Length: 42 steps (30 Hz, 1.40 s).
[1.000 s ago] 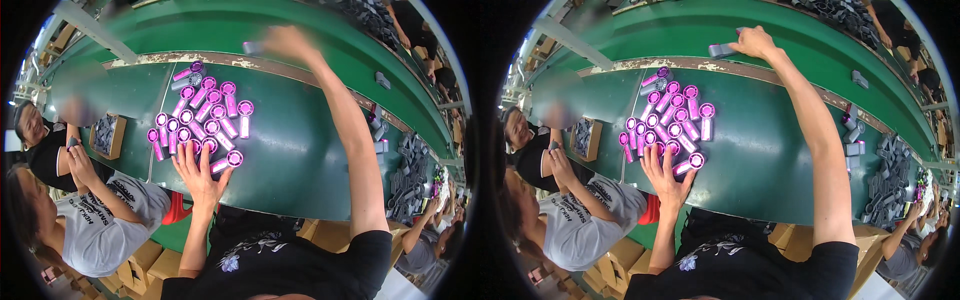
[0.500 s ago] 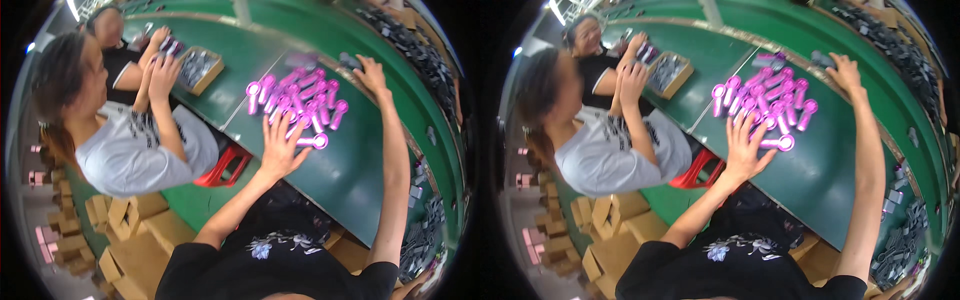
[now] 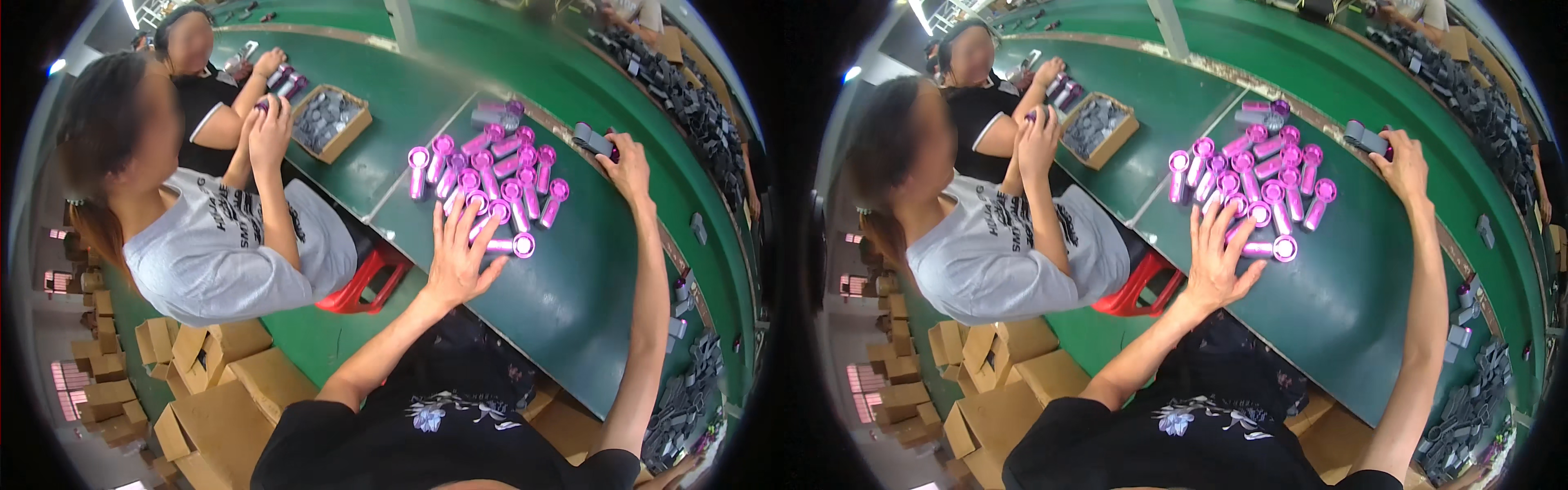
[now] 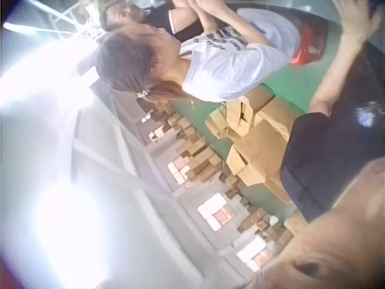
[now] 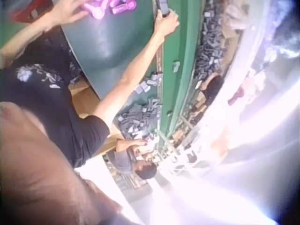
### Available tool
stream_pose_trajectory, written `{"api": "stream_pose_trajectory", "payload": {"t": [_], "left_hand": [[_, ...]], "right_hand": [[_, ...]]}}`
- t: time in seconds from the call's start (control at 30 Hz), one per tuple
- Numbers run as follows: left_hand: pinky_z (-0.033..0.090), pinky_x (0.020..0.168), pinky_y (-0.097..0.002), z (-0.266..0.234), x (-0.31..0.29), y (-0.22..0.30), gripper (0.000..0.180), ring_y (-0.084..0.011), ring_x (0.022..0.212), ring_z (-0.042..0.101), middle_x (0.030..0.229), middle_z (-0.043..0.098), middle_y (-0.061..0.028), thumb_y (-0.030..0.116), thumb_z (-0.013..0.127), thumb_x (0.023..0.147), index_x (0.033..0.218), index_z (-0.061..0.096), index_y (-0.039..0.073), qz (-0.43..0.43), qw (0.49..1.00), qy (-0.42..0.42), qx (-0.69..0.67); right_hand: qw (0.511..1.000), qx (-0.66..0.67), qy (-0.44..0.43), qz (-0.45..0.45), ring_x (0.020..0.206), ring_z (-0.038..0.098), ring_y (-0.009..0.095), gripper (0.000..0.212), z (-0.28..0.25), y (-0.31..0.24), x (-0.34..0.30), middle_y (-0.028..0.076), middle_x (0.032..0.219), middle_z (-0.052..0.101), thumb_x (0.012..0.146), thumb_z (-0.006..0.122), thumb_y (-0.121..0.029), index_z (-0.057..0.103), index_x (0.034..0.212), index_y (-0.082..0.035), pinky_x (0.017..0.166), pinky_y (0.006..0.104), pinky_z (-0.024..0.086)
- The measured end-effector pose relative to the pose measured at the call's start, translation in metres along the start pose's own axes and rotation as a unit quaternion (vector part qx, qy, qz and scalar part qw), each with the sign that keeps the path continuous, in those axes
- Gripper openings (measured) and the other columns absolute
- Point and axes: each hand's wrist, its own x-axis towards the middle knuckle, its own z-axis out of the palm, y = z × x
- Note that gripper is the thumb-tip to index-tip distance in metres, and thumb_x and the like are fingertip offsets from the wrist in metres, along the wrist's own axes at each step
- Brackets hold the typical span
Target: The person assembles portable fans by inserting internal components into plastic housings, snapping the casing pieces together by hand, and pressing the power buttons to test them.
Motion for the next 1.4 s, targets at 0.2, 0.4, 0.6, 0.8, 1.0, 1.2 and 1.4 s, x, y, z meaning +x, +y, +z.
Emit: {"api": "stream_pose_trajectory", "payload": {"t": [0.2,0.4,0.6,0.8,1.0,1.2,1.4], "left_hand": [[0.061,0.092,-0.0477,0.017,0.032,0.069,0.059,-0.0367,0.11,0.072,0.14,0.065,-0.0202,0.011,0.081,0.08,0.138,0.072,0.006,0.105,0.982,0.03,-0.151],[0.063,0.087,-0.0471,0.097,0.074,0.129,0.086,-0.0428,0.11,0.069,0.161,0.038,-0.0336,0.005,0.078,0.086,0.164,0.043,0.0,0.072,0.982,-0.112,-0.136],[0.058,0.094,-0.0514,0.151,0.072,0.125,0.058,-0.0433,0.116,0.064,0.149,0.053,-0.0308,0.02,0.076,0.094,0.148,0.062,0.003,0.079,0.983,-0.133,-0.099],[0.058,0.094,-0.0493,0.134,0.08,0.15,0.064,-0.0411,0.114,0.065,0.131,0.061,-0.0263,0.031,0.085,0.089,0.14,0.063,0.0,0.043,0.981,-0.171,-0.082],[0.065,0.081,-0.0508,0.135,0.07,0.154,0.058,-0.0426,0.094,0.076,0.105,0.07,-0.0249,0.039,0.086,0.083,0.118,0.065,-0.003,-0.016,0.971,-0.225,-0.074],[0.065,0.088,-0.0539,0.131,0.076,0.151,0.062,-0.0457,0.102,0.075,0.113,0.07,-0.0279,0.03,0.084,0.079,0.13,0.067,0.0,-0.012,0.953,-0.287,-0.093],[0.062,0.088,-0.0375,0.132,0.064,0.12,0.065,-0.0255,0.104,0.076,0.117,0.071,-0.0163,0.012,0.079,0.092,0.15,0.059,-0.008,-0.136,0.898,-0.186,-0.375]], "right_hand": [[0.999,-0.031,-0.022,0.01,0.104,0.067,0.036,0.043,-0.065,-0.006,-0.087,0.01,0.114,0.071,0.082,0.091,-0.02,0.073,0.119,-0.008,0.091,0.0481,0.058],[0.991,-0.079,-0.067,0.083,0.108,0.066,0.039,0.048,-0.074,-0.028,-0.172,0.01,0.116,0.07,0.073,0.096,-0.019,0.073,0.114,-0.007,0.09,0.0512,0.061],[0.983,-0.066,-0.112,0.129,0.106,0.066,0.039,0.047,-0.104,-0.078,-0.22,0.011,0.119,0.074,0.079,0.093,-0.02,0.075,0.12,-0.007,0.091,0.0486,0.058],[0.964,0.206,-0.091,0.138,0.14,0.06,0.039,0.055,-0.119,-0.057,-0.244,0.013,0.146,0.067,0.089,0.052,0.016,0.074,0.134,-0.008,0.114,0.0494,0.052],[0.994,0.045,-0.093,0.045,0.153,0.049,0.04,0.072,-0.101,-0.044,-0.257,0.012,0.165,0.053,0.081,0.055,0.016,0.071,0.144,-0.014,0.126,0.0493,0.044],[0.997,0.022,-0.07,-0.001,0.156,0.047,0.04,0.069,-0.087,-0.036,-0.269,0.009,0.167,0.053,0.081,0.056,0.013,0.071,0.142,-0.016,0.126,0.0509,0.044],[0.998,0.03,-0.054,0.017,0.14,0.059,0.036,0.049,-0.104,-0.047,-0.275,0.011,0.139,0.068,0.076,0.091,-0.013,0.068,0.118,-0.006,0.113,0.049,0.052]]}}
